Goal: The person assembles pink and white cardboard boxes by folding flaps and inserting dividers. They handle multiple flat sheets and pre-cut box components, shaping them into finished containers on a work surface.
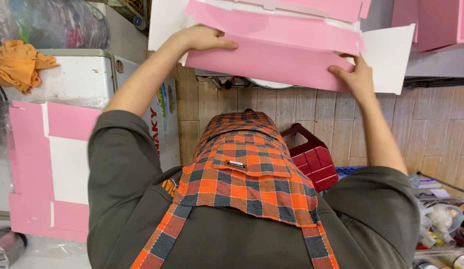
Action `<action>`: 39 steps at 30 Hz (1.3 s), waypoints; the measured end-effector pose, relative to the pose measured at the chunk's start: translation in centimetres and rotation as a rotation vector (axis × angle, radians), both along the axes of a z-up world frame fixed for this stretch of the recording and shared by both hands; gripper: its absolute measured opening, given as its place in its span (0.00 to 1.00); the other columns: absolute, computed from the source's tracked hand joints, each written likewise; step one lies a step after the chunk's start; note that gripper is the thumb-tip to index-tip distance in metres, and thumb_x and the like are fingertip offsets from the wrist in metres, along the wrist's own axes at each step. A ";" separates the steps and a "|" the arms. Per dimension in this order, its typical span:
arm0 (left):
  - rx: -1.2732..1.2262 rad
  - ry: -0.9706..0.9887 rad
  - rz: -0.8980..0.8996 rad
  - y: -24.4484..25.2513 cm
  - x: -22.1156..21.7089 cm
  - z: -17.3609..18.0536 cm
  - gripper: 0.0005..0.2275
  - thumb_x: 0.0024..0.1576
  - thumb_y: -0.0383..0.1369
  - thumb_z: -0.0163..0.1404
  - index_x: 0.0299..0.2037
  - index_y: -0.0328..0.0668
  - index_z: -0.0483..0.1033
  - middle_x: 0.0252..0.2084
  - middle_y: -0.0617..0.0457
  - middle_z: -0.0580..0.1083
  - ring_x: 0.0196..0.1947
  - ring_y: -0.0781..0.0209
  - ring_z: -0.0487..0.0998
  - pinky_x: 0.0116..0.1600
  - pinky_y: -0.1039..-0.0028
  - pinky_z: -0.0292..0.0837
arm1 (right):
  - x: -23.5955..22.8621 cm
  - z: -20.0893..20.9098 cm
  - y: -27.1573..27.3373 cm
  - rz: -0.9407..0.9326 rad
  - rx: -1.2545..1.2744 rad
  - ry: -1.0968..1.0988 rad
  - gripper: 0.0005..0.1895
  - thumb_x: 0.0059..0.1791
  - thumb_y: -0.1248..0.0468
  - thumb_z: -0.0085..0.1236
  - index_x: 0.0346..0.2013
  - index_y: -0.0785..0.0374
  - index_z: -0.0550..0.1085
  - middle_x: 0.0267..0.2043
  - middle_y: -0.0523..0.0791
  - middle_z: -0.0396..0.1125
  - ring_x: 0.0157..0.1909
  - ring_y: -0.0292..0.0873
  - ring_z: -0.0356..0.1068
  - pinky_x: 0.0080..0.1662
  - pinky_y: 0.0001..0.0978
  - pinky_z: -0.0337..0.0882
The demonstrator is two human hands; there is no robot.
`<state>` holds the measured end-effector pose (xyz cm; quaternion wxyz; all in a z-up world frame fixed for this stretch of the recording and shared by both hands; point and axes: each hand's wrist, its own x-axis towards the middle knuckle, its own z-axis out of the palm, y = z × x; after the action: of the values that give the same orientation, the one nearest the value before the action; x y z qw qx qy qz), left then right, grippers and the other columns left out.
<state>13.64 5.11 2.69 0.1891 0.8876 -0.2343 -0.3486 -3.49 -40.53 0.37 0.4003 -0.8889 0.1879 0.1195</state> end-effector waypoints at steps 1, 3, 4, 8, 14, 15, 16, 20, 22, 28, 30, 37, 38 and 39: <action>0.071 -0.028 0.082 -0.4 -0.1 0.0 0.42 0.50 0.69 0.48 0.61 0.38 0.75 0.61 0.38 0.75 0.62 0.44 0.75 0.67 0.63 0.68 | 0.4 -0.1 0.6 -0.069 -0.049 0.011 0.35 0.47 0.46 0.71 0.56 0.66 0.69 0.45 0.57 0.73 0.49 0.48 0.75 0.52 0.42 0.74; 0.120 -0.085 0.236 -1.3 -0.9 -0.3 0.43 0.44 0.68 0.52 0.60 0.39 0.78 0.60 0.44 0.79 0.62 0.50 0.79 0.69 0.66 0.72 | 0.4 -0.5 1.7 -0.059 -0.219 -0.115 0.36 0.47 0.44 0.75 0.54 0.67 0.68 0.51 0.55 0.71 0.53 0.51 0.71 0.56 0.45 0.70; 0.098 -0.118 0.305 -1.7 -1.3 -0.6 0.44 0.42 0.67 0.54 0.62 0.39 0.77 0.62 0.47 0.79 0.63 0.52 0.77 0.69 0.67 0.72 | 0.4 -0.8 2.1 -0.057 -0.304 -0.180 0.37 0.47 0.44 0.76 0.53 0.67 0.68 0.54 0.54 0.71 0.55 0.53 0.69 0.57 0.46 0.69; 0.099 -0.654 0.571 -3.1 -3.7 -2.4 0.61 0.35 0.65 0.71 0.64 0.17 0.56 0.67 0.28 0.60 0.70 0.37 0.55 0.72 0.50 0.45 | 0.4 -1.6 2.0 0.076 -0.482 -0.398 0.46 0.43 0.47 0.81 0.62 0.68 0.64 0.65 0.55 0.61 0.66 0.57 0.59 0.66 0.49 0.61; -0.179 -1.106 0.572 -5.1 -7.2 -6.5 0.49 0.51 0.51 0.69 0.75 0.38 0.49 0.74 0.27 0.49 0.76 0.34 0.37 0.78 0.45 0.27 | 2.1 -2.0 1.1 0.516 -0.511 -0.535 0.51 0.48 0.63 0.72 0.81 0.61 0.54 0.84 0.58 0.39 0.84 0.61 0.37 0.79 0.60 0.36; -0.036 -1.177 0.395 -5.5 -7.2 -6.7 0.47 0.53 0.47 0.66 0.76 0.41 0.48 0.76 0.35 0.48 0.78 0.41 0.38 0.80 0.46 0.26 | 2.6 -1.8 1.4 0.560 -0.527 -0.497 0.51 0.49 0.65 0.68 0.83 0.60 0.53 0.85 0.57 0.38 0.85 0.59 0.34 0.79 0.60 0.32; 0.111 -1.235 0.216 -6.0 -7.0 -6.8 0.44 0.56 0.43 0.63 0.78 0.44 0.47 0.77 0.43 0.47 0.81 0.47 0.38 0.82 0.48 0.26 | 3.1 -1.7 1.8 0.606 -0.541 -0.458 0.51 0.49 0.66 0.65 0.84 0.59 0.51 0.87 0.55 0.36 0.87 0.57 0.32 0.79 0.60 0.28; -0.146 -0.818 0.043 -7.7 -7.1 -5.8 0.36 0.69 0.48 0.52 0.80 0.40 0.49 0.81 0.41 0.49 0.81 0.47 0.43 0.79 0.45 0.29 | 4.5 -1.9 5.7 0.732 -0.558 -0.376 0.44 0.57 0.47 0.54 0.82 0.59 0.50 0.86 0.52 0.39 0.86 0.51 0.34 0.77 0.63 0.25; -0.169 -0.719 0.050 -7.9 -7.5 -4.9 0.39 0.66 0.54 0.50 0.79 0.38 0.48 0.80 0.39 0.48 0.80 0.45 0.42 0.78 0.45 0.30 | 5.0 -2.2 7.9 0.714 -0.511 -0.304 0.48 0.56 0.35 0.48 0.78 0.64 0.48 0.82 0.56 0.38 0.82 0.53 0.34 0.72 0.68 0.23; -0.106 -0.671 0.107 -9.0 -8.0 -4.9 0.40 0.64 0.55 0.49 0.77 0.36 0.47 0.79 0.36 0.45 0.79 0.44 0.40 0.77 0.44 0.29 | 5.3 -2.7 9.7 0.730 -0.547 -0.340 0.49 0.58 0.32 0.36 0.79 0.67 0.46 0.82 0.56 0.36 0.83 0.53 0.32 0.72 0.67 0.23; -0.075 -0.682 0.166 -10.8 -8.6 -6.2 0.40 0.63 0.54 0.48 0.77 0.35 0.47 0.78 0.36 0.44 0.79 0.43 0.39 0.77 0.44 0.29 | 5.2 -3.1 9.6 0.725 -0.552 -0.323 0.49 0.58 0.32 0.33 0.79 0.67 0.45 0.82 0.55 0.35 0.83 0.52 0.32 0.72 0.66 0.23; -0.096 -0.838 -0.002 -16.9 -9.8 -8.9 0.32 0.70 0.45 0.43 0.80 0.40 0.44 0.82 0.47 0.42 0.82 0.52 0.38 0.81 0.50 0.28 | 5.5 -3.5 9.1 0.663 -0.437 -0.335 0.37 0.61 0.42 0.21 0.80 0.60 0.47 0.84 0.50 0.38 0.84 0.48 0.34 0.76 0.61 0.24; -0.105 -0.754 -0.053 -15.8 -9.8 -8.7 0.31 0.71 0.45 0.41 0.80 0.41 0.44 0.82 0.47 0.41 0.82 0.52 0.38 0.81 0.50 0.28 | 5.5 -3.5 9.1 0.668 -0.437 -0.344 0.37 0.61 0.42 0.23 0.80 0.60 0.48 0.83 0.50 0.38 0.84 0.48 0.34 0.76 0.61 0.25; -0.094 -0.703 -0.059 -14.6 -9.6 -8.3 0.31 0.71 0.47 0.40 0.80 0.47 0.43 0.82 0.49 0.41 0.82 0.53 0.38 0.81 0.51 0.29 | 5.4 -3.5 9.1 0.673 -0.438 -0.353 0.37 0.61 0.43 0.24 0.80 0.59 0.49 0.83 0.50 0.39 0.84 0.48 0.35 0.76 0.60 0.25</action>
<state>4.00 -9.49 -5.63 0.1275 0.9365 -0.3263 -0.0162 1.96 -31.44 -3.10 0.1673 -0.9713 -0.1628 0.0467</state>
